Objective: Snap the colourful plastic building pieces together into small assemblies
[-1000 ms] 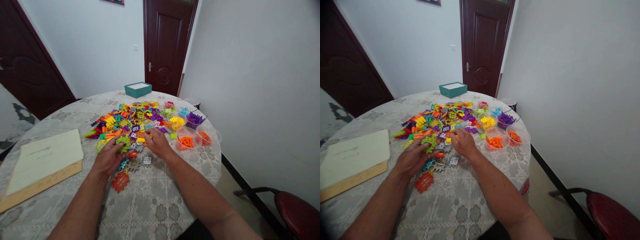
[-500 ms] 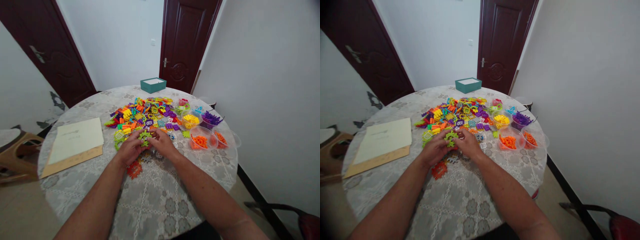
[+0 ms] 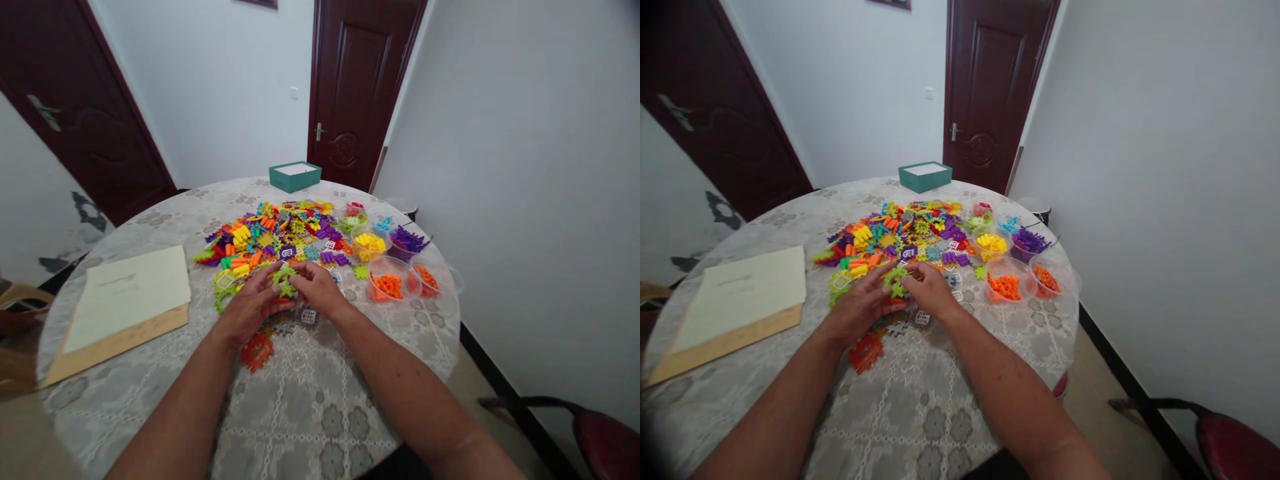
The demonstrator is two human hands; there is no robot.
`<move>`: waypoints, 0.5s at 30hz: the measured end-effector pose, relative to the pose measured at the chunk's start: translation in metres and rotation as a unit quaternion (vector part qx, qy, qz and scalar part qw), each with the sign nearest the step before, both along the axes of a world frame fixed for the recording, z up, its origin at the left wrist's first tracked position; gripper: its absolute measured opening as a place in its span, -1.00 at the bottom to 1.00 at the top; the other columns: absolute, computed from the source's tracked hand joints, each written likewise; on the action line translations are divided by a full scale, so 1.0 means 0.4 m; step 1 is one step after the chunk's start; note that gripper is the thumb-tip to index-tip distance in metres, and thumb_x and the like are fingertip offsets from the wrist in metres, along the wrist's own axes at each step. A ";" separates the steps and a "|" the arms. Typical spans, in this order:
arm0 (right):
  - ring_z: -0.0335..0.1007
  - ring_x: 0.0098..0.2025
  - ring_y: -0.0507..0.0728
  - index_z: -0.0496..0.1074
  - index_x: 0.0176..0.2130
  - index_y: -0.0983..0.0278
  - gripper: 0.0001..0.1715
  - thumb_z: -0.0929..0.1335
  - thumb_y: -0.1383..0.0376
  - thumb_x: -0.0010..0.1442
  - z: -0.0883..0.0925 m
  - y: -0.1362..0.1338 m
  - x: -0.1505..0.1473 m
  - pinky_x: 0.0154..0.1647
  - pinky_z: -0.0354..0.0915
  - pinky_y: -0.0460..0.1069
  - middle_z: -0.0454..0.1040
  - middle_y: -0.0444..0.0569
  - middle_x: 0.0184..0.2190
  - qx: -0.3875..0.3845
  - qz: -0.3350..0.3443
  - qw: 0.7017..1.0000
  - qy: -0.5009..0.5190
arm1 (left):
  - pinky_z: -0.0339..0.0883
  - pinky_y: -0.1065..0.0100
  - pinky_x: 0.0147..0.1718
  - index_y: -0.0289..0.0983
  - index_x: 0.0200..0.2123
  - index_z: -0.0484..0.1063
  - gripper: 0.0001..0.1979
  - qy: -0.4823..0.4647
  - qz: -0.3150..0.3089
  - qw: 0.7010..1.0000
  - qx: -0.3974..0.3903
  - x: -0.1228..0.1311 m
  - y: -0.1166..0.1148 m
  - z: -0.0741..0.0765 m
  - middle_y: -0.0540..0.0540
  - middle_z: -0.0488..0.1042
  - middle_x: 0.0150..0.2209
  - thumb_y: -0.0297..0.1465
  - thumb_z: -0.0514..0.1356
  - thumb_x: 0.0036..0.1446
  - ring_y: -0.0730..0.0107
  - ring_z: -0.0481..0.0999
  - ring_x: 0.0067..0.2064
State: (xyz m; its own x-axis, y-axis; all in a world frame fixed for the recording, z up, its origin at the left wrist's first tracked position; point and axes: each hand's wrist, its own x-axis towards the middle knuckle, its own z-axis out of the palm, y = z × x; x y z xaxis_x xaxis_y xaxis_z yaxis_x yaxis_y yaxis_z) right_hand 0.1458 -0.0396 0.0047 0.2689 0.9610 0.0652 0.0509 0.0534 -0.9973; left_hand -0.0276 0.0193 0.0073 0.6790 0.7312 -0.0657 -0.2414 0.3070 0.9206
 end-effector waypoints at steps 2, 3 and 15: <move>0.28 -0.53 -0.03 0.46 -0.04 0.23 -0.67 0.42 0.20 0.19 0.024 -0.004 0.007 -0.54 0.24 -0.11 0.46 -0.21 -0.40 0.007 -0.012 1.000 -0.007 | 0.66 0.07 -0.09 -0.10 0.31 0.39 -0.33 0.014 0.010 1.000 0.012 -0.001 0.008 -0.001 -0.19 0.52 0.13 -0.38 0.42 0.13 0.13 0.63 0.00; 0.28 -0.54 -0.03 0.46 -0.04 0.23 -0.68 0.41 0.21 0.20 0.039 -0.007 0.012 -0.55 0.24 -0.11 0.46 -0.21 -0.40 0.010 -0.015 1.000 -0.005 | 0.66 0.07 -0.11 -0.13 0.29 0.40 -0.35 0.019 0.019 1.000 0.014 -0.001 0.012 -0.001 -0.21 0.53 0.12 -0.36 0.43 0.13 0.09 0.64 0.02; 0.39 -0.54 0.00 0.46 0.04 0.27 -0.65 0.42 0.31 0.25 0.163 -0.068 0.181 -0.58 0.29 -0.13 0.45 -0.19 -0.47 -0.022 -0.037 0.993 -0.105 | 0.64 0.15 -0.22 -0.29 0.08 0.53 -0.48 0.029 0.108 0.994 0.009 -0.011 0.049 -0.007 -0.28 0.63 0.00 -0.33 0.46 0.04 0.13 0.68 -0.13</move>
